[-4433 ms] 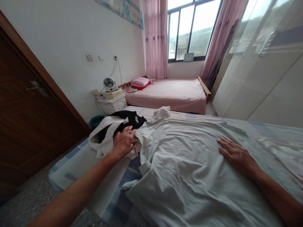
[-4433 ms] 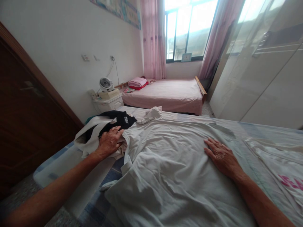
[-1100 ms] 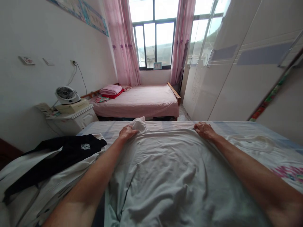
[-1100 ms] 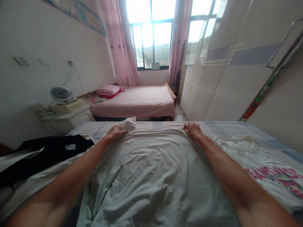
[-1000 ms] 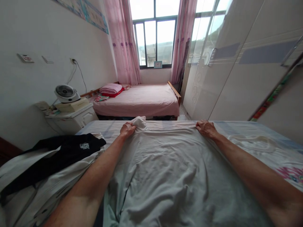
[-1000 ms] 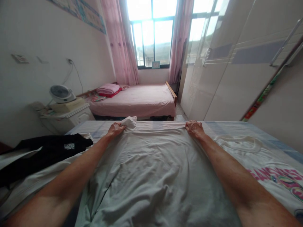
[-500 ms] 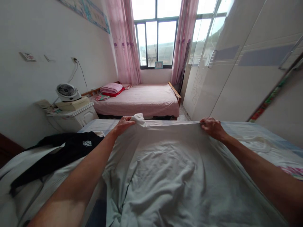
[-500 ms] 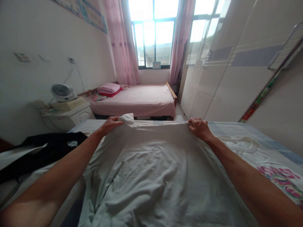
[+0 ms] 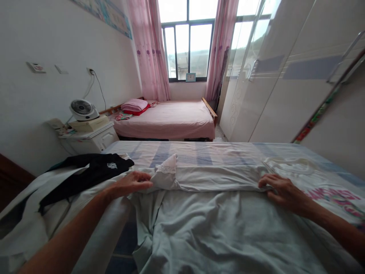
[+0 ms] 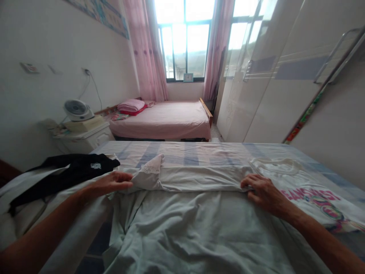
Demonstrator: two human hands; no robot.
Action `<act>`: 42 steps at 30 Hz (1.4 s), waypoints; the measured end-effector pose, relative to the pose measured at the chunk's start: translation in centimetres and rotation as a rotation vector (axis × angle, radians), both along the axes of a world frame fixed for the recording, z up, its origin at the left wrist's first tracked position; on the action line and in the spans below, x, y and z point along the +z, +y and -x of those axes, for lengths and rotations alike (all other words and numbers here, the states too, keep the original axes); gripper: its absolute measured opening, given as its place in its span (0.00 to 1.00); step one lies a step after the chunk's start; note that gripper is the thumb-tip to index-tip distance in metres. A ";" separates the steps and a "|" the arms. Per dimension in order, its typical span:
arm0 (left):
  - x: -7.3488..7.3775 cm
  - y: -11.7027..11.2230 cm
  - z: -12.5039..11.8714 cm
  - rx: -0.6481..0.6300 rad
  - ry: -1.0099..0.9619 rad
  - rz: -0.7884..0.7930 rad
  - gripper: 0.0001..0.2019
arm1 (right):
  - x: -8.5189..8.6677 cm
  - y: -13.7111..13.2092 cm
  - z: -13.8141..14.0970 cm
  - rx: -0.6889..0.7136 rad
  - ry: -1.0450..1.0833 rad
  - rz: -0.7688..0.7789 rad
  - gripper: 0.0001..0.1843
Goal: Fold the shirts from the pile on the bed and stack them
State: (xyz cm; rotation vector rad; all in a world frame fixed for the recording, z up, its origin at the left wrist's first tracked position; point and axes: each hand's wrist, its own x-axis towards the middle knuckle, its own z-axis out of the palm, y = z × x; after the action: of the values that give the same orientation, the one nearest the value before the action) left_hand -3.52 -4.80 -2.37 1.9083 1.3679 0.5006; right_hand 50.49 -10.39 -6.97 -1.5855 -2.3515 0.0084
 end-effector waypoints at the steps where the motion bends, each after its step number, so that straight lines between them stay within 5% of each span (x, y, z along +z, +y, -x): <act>1: 0.0 0.5 0.2 0.057 0.000 -0.028 0.20 | 0.2 0.2 0.1 -0.044 0.031 -0.003 0.11; 5: -0.8 3.4 0.2 0.257 0.122 -0.260 0.22 | 1.0 3.1 0.4 -0.289 0.092 -0.075 0.19; 8: -2.1 4.9 -0.4 0.233 0.248 -0.253 0.23 | 0.6 5.8 0.5 -0.402 0.028 0.034 0.25; 11: -2.6 4.9 -1.0 0.220 0.324 -0.160 0.17 | -0.4 7.2 0.5 -0.403 -0.023 0.137 0.25; 15: -1.5 3.7 -1.0 0.146 0.294 -0.211 0.08 | -0.7 6.6 0.3 -0.358 0.027 0.028 0.17; 18: -0.5 2.7 -0.2 0.127 0.244 -0.267 0.08 | 0.9 5.0 0.6 -0.369 0.161 -0.017 0.16; 23: 2.1 2.7 1.2 0.230 0.216 -0.413 0.11 | 6.0 3.1 1.6 -0.465 0.241 -0.140 0.17; 26: 3.8 3.9 1.6 0.298 0.196 -0.501 0.10 | 8.7 3.5 1.9 -0.518 0.237 -0.171 0.18; 29: 4.2 5.8 1.2 0.282 0.216 -0.569 0.09 | 9.5 5.5 2.0 -0.529 0.213 -0.184 0.18; 36: 0.0 10.5 -1.2 0.419 0.504 -0.578 0.18 | 5.2 12.1 3.7 -0.564 -0.008 -0.013 0.21; 42: -2.7 5.8 -0.5 0.521 0.527 -0.465 0.12 | 1.8 11.0 7.3 -0.376 -0.035 -0.101 0.26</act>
State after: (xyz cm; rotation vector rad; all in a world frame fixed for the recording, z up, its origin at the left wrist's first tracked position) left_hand -3.04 1.00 -5.03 2.1324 2.2857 0.6312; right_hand 43.18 0.66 -5.15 -1.9605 -2.0064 -0.2183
